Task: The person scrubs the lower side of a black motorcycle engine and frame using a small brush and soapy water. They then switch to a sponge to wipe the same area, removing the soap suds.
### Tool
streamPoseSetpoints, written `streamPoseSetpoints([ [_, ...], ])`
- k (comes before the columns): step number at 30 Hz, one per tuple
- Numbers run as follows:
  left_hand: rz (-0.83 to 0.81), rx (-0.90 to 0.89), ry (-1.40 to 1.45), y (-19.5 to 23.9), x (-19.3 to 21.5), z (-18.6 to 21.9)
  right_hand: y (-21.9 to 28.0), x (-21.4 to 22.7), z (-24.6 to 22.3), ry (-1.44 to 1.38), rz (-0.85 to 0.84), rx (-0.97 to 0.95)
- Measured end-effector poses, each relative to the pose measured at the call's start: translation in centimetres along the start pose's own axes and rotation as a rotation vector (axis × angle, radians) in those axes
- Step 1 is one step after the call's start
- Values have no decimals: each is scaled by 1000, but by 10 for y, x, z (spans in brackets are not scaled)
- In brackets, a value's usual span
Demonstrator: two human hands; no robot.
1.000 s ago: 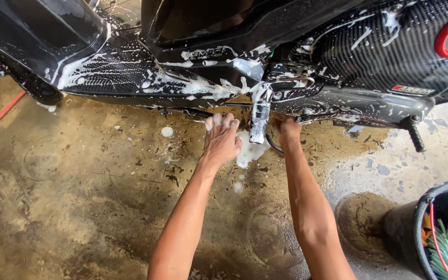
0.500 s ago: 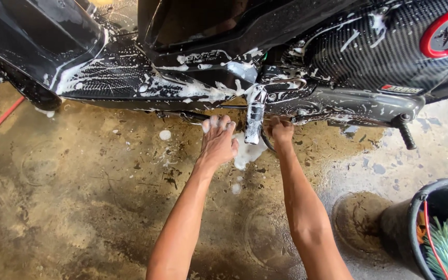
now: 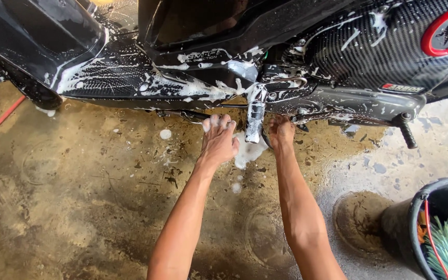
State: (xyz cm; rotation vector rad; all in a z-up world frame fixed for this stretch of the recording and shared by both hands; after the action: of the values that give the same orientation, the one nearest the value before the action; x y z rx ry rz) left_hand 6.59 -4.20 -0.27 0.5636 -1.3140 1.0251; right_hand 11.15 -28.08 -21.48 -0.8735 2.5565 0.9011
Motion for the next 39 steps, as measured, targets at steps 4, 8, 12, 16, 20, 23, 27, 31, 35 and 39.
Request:
streamPoseSetpoints([
  [4, -30, 12, 25, -2, -3, 1, 10, -8, -14, 447, -2, 153],
  [8, -39, 25, 33, -2, 0, 0, -64, 16, 16, -24, 123, -31],
  [12, -14, 7, -1, -3, -6, -1, 29, -44, -21, 1820, -467, 443],
  [16, -61, 39, 33, -3, 1, -2, -13, 5, -14, 520, -287, 115],
  [20, -76, 49, 22, -2, 0, -1, 31, -2, -44, 737, -434, -181],
  [23, -76, 29, 15, -4, -3, -2, -39, 32, -23, 1300, -185, 192],
  [27, -78, 41, 9, -1, -2, -4, 25, 10, -48, 655, -370, 151],
  [31, -91, 40, 7, 1, 5, 0, 4, 43, -53, 1224, -342, 261],
  [35, -115, 124, 74, 4, 9, 3, 100, 15, -82, 1351, -517, 316],
  [39, -114, 89, 23, 6, 8, 1, 91, 15, -87, 1523, -412, 448],
])
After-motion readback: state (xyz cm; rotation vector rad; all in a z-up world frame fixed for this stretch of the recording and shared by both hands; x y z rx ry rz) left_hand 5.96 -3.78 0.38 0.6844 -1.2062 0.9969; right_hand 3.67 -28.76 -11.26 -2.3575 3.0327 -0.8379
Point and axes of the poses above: each hand's wrist, its own y-axis away from the middle knuckle, its own x-axis out of the back of the hand, z = x × y, the point moved 7 cm from there along -y, towards the middle knuckle, and after that the axes turned 1 degree about z, right-handed, at the moved point
